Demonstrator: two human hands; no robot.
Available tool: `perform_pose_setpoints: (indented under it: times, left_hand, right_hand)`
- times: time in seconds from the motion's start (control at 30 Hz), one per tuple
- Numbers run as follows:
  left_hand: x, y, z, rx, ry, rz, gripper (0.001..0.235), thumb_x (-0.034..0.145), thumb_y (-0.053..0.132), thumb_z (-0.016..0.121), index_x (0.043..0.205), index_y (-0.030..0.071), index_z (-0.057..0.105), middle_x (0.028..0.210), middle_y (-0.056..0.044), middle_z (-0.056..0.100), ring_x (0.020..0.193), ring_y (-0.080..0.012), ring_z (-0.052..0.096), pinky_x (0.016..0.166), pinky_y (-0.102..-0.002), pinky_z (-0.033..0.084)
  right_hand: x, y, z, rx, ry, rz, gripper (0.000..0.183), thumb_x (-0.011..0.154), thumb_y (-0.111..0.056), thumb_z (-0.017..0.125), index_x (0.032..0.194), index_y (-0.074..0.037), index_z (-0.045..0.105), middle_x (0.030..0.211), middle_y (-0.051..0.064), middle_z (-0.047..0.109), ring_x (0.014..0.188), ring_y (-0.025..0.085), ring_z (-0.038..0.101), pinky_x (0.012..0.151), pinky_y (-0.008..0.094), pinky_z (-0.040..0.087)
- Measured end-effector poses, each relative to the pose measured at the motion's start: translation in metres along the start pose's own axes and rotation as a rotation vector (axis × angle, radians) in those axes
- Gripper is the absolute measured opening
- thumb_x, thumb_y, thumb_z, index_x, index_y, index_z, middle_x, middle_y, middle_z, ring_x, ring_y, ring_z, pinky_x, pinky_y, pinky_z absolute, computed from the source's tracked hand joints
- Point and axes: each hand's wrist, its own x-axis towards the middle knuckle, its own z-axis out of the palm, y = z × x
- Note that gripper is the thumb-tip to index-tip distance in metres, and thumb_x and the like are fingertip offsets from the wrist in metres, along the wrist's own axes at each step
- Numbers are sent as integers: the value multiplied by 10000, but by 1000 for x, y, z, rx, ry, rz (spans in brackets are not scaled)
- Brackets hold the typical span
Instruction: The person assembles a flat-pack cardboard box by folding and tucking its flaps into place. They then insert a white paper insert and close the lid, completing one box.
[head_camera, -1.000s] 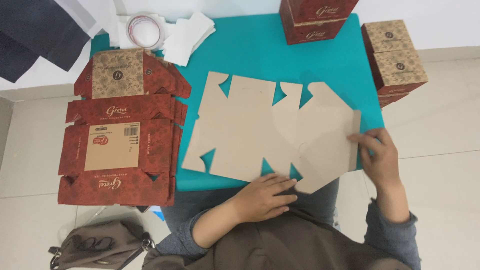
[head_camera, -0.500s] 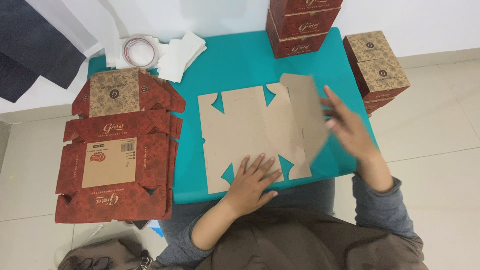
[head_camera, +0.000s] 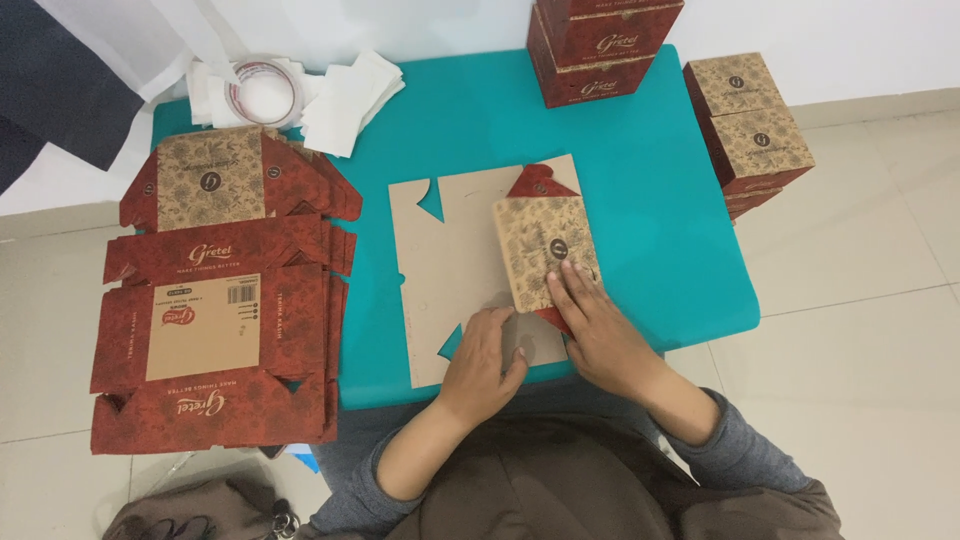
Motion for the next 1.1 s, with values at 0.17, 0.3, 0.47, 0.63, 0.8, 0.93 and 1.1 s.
perform_pose_setpoints:
  times: [0.17, 0.3, 0.47, 0.63, 0.8, 0.93, 1.1]
  left_hand:
    - [7, 15, -11, 127, -25, 26, 467, 861, 156, 483, 1277, -28, 373, 1018, -169, 442, 1049, -383, 442, 919, -501, 375]
    - [12, 38, -25, 179, -108, 24, 505, 887, 208, 469, 1322, -29, 369, 1137, -247, 432, 1156, -449, 382, 961, -559, 308]
    - [26, 24, -16, 352, -124, -30, 540, 894, 272, 472, 1342, -12, 372, 1266, -278, 370, 1237, -452, 318, 981, -577, 287]
    - [26, 15, -9, 336, -346, -88, 538, 942, 332, 391, 1370, 7, 360, 1423, -263, 275, 1341, -445, 196, 1048, -607, 121]
    - [24, 8, -9, 347, -429, -113, 594, 948, 401, 333, 1432, 69, 242, 1488, -196, 191, 1382, -386, 104, 1074, -585, 19]
    - [23, 7, -7, 380, -420, -107, 603, 949, 428, 318, 1442, 94, 224, 1498, -169, 189, 1385, -360, 106, 1078, -571, 12]
    - [20, 3, -3, 415, -383, -80, 617, 943, 459, 321, 1443, 113, 222, 1496, -150, 194, 1383, -348, 119, 1080, -559, 38]
  right_hand:
    - [2, 10, -12, -57, -91, -80, 740, 775, 0, 433, 1465, -114, 190, 1499, 198, 178, 1372, 380, 177, 1072, 493, 244]
    - [6, 14, -24, -80, -53, -79, 661, 807, -23, 415, 1443, -137, 277, 1477, 158, 273, 1357, 343, 253, 1068, 490, 256]
    - [16, 23, -5, -65, -115, -101, 719, 856, -527, 485, 1439, -158, 281, 1501, 154, 212, 1389, 338, 161, 1108, 496, 133]
    - [5, 39, -18, 115, -128, -126, 753, 854, -541, 475, 1443, -124, 261, 1493, 164, 244, 1382, 344, 183, 1112, 503, 124]
    - [1, 68, -9, -107, -74, -54, 761, 846, -589, 467, 1450, -176, 259, 1519, 22, 227, 1395, 202, 176, 1129, 443, 41]
    - [33, 72, -16, -188, -113, -47, 758, 873, -607, 390, 1465, -172, 204, 1532, 36, 178, 1401, 206, 161, 1128, 455, 66]
    - [92, 84, -28, -156, -91, -8, 823, 866, -694, 237, 1467, -133, 187, 1525, 80, 180, 1400, 220, 158, 1134, 465, 93]
